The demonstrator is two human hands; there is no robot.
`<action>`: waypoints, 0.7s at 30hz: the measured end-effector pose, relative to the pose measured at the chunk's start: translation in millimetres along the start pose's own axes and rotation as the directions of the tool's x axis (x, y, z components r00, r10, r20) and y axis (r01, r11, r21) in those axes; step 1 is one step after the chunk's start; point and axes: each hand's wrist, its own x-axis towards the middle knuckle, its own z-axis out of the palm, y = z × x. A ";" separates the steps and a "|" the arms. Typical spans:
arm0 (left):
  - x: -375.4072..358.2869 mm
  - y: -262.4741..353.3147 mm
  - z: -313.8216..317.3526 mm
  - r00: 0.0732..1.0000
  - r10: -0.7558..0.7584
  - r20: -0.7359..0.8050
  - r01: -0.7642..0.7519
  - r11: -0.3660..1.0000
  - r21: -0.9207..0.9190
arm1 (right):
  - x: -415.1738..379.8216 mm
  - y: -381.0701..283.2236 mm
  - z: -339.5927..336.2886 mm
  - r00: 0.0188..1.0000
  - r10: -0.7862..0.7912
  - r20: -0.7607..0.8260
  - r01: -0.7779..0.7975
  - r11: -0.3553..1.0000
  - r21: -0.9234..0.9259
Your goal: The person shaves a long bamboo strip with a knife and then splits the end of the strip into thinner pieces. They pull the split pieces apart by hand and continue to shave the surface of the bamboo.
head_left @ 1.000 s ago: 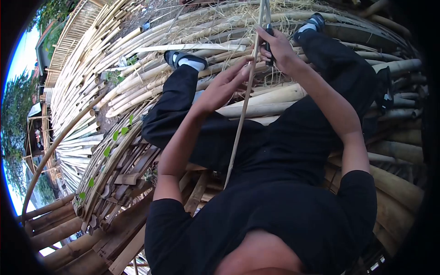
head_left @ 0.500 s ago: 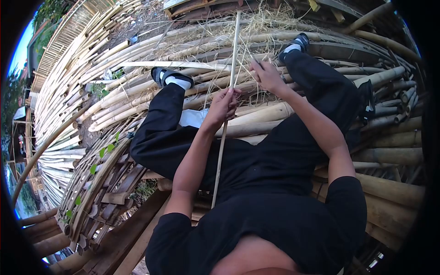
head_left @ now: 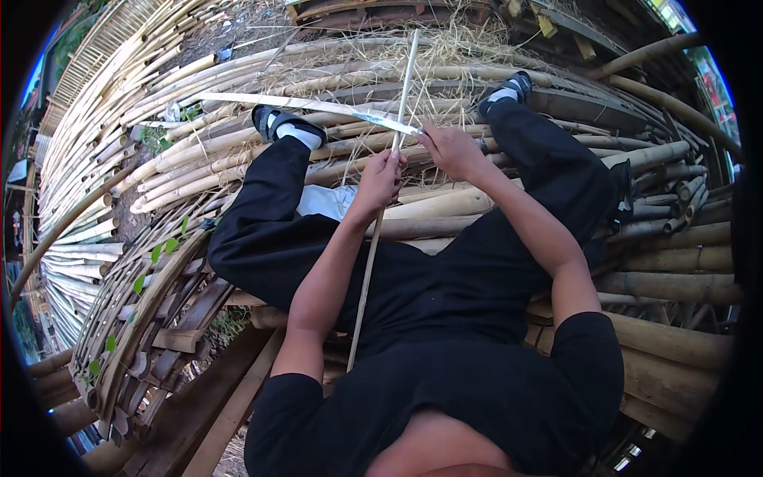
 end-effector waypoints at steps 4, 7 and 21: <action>1.1 3.2 -4.0 0.999 -0.023 0.024 0.024 0.999 -0.030 | -3.6 -4.2 -5.9 0.999 -0.029 0.018 0.028 1.000 0.005; 1.1 3.6 -6.3 0.998 -0.034 0.060 0.038 0.997 -0.066 | -5.2 -1.2 -4.8 0.998 -0.069 0.000 0.069 0.997 0.020; 1.2 0.8 -3.8 0.998 -0.013 -0.068 0.022 0.990 0.141 | 0.3 22.5 10.5 0.991 -0.093 0.094 0.103 0.990 -0.100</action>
